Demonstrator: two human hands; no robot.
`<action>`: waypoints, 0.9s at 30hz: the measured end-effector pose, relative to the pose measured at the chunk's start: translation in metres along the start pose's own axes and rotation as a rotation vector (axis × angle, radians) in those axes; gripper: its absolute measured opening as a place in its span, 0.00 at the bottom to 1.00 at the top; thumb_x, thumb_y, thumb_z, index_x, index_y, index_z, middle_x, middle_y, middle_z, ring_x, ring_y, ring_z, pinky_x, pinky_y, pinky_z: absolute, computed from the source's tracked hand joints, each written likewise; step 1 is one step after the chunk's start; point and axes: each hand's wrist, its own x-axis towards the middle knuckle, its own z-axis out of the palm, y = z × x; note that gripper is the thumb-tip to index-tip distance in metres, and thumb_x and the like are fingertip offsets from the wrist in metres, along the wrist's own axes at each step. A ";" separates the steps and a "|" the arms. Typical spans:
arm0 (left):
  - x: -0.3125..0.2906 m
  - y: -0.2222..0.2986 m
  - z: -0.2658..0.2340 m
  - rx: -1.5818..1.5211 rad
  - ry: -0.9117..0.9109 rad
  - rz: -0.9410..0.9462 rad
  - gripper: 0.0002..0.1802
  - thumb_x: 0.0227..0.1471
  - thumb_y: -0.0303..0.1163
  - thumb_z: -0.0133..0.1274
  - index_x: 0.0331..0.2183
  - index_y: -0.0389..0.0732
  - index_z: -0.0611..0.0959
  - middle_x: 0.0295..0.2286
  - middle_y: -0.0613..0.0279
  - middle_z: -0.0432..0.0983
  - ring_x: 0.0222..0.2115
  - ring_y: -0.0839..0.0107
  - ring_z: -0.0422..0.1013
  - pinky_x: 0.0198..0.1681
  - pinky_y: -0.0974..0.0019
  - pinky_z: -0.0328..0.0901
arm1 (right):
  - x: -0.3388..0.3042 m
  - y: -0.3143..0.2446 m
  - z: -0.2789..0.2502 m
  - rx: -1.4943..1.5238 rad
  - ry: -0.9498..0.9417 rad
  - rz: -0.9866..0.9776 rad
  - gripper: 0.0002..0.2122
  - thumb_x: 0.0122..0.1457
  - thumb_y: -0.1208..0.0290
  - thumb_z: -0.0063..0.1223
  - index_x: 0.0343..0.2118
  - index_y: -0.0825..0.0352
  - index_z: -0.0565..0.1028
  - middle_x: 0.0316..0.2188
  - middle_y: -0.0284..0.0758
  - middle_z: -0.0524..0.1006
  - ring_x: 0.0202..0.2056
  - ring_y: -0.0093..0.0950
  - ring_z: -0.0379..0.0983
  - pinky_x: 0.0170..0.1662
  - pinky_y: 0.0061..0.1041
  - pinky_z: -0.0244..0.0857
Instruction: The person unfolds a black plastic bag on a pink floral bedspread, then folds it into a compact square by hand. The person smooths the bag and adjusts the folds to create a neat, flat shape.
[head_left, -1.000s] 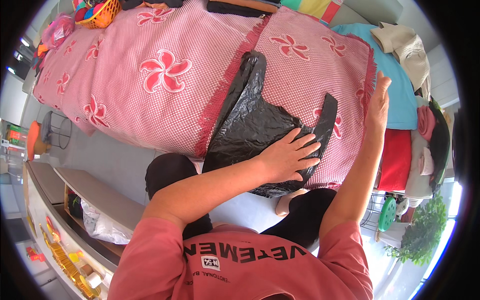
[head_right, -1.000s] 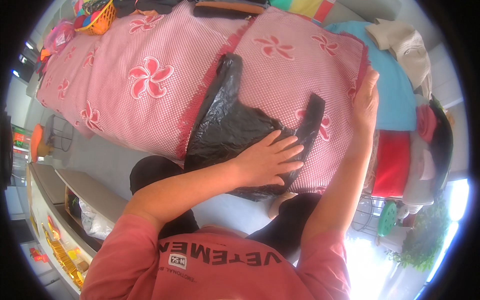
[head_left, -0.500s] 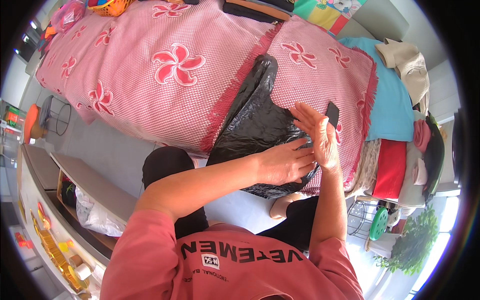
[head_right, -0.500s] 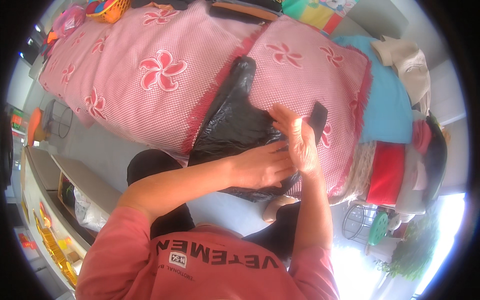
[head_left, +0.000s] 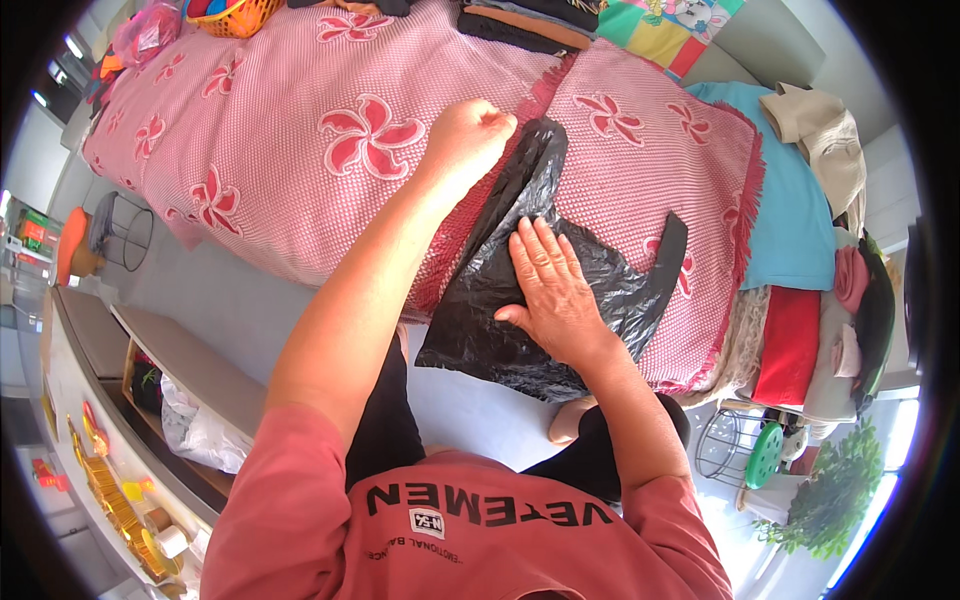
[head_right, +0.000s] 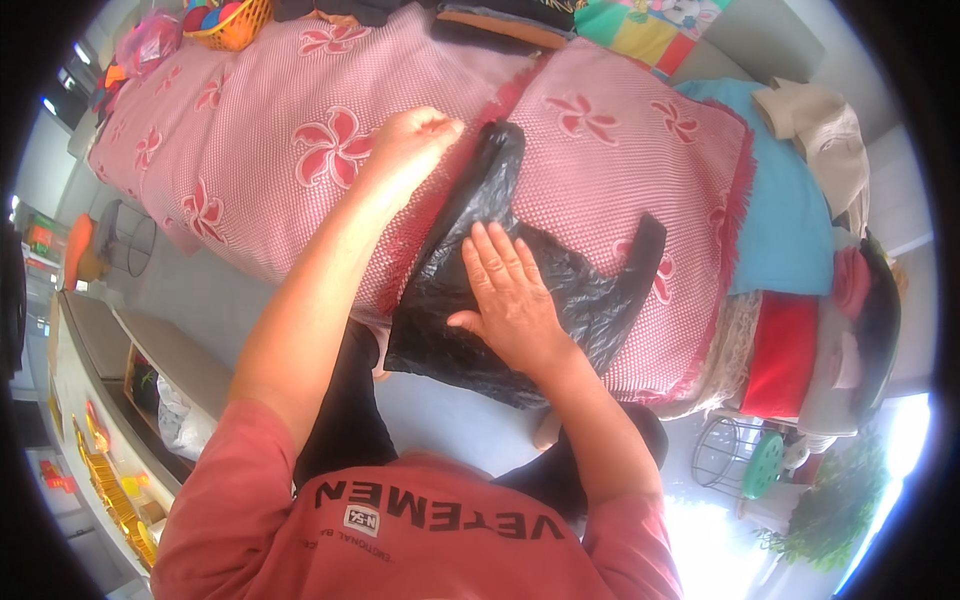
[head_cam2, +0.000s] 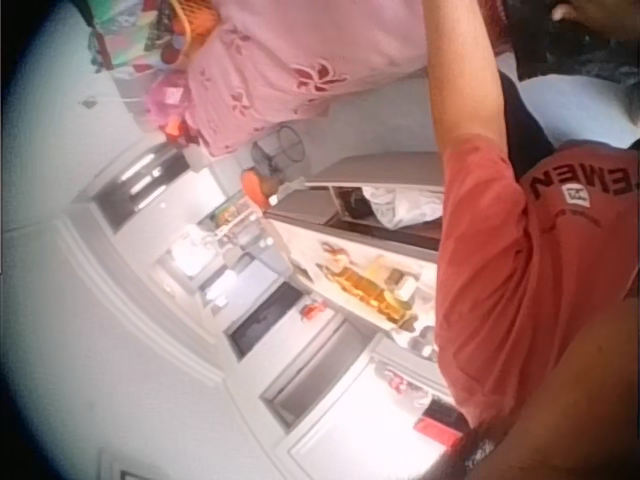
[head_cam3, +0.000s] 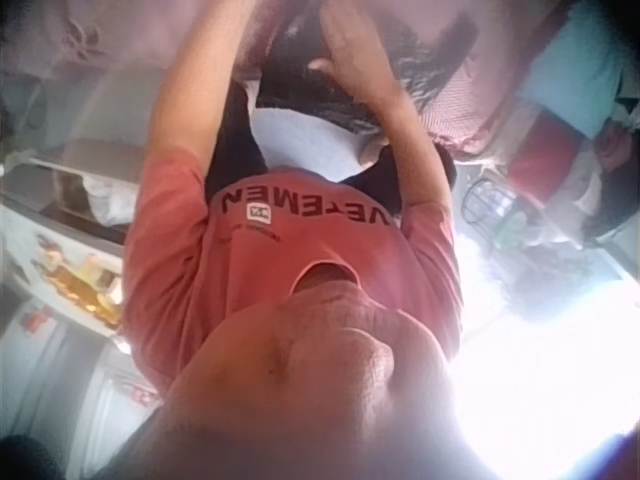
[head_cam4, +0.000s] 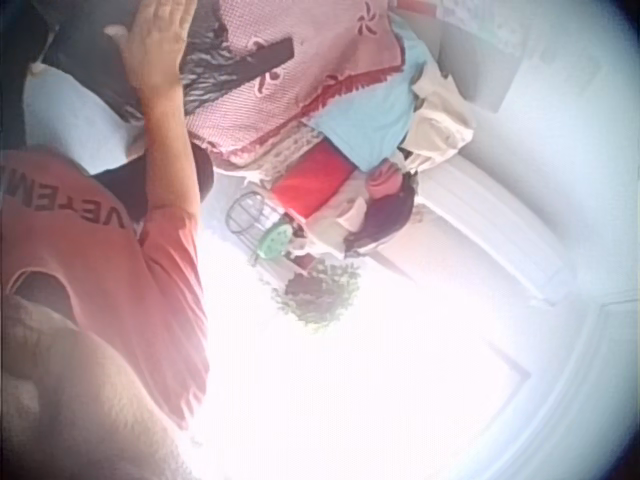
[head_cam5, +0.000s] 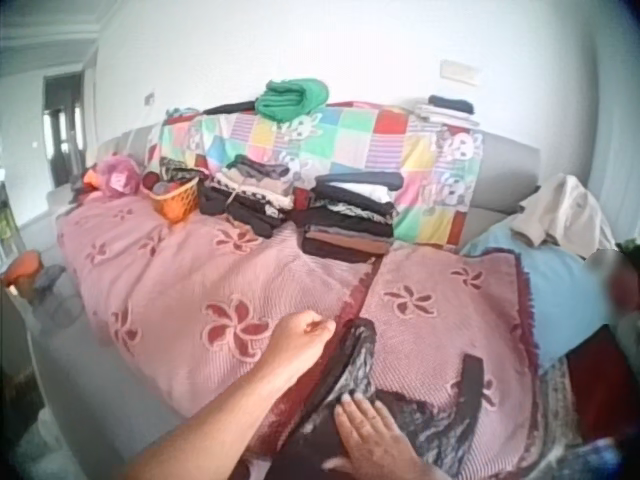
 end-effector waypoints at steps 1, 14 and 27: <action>0.003 0.000 0.003 0.005 -0.048 -0.038 0.13 0.56 0.35 0.57 0.35 0.33 0.83 0.27 0.62 0.79 0.25 0.77 0.71 0.28 0.71 0.66 | -0.001 0.001 0.007 -0.036 -0.031 0.000 0.43 0.54 0.45 0.53 0.65 0.72 0.57 0.68 0.44 0.53 0.70 0.40 0.44 0.70 0.44 0.38; 0.015 -0.017 0.043 0.023 -0.070 0.014 0.14 0.51 0.36 0.59 0.32 0.34 0.85 0.26 0.54 0.81 0.27 0.66 0.77 0.31 0.64 0.69 | 0.002 0.001 0.010 -0.071 -0.081 0.027 0.43 0.54 0.42 0.54 0.65 0.70 0.59 0.68 0.42 0.54 0.70 0.37 0.45 0.70 0.42 0.41; -0.051 0.034 -0.010 -0.269 -0.339 -0.092 0.07 0.48 0.21 0.59 0.22 0.40 0.78 0.24 0.70 0.74 0.26 0.82 0.67 0.31 0.76 0.63 | 0.000 0.003 0.015 -0.109 -0.127 0.047 0.45 0.54 0.38 0.50 0.67 0.69 0.55 0.68 0.42 0.53 0.71 0.37 0.41 0.71 0.42 0.35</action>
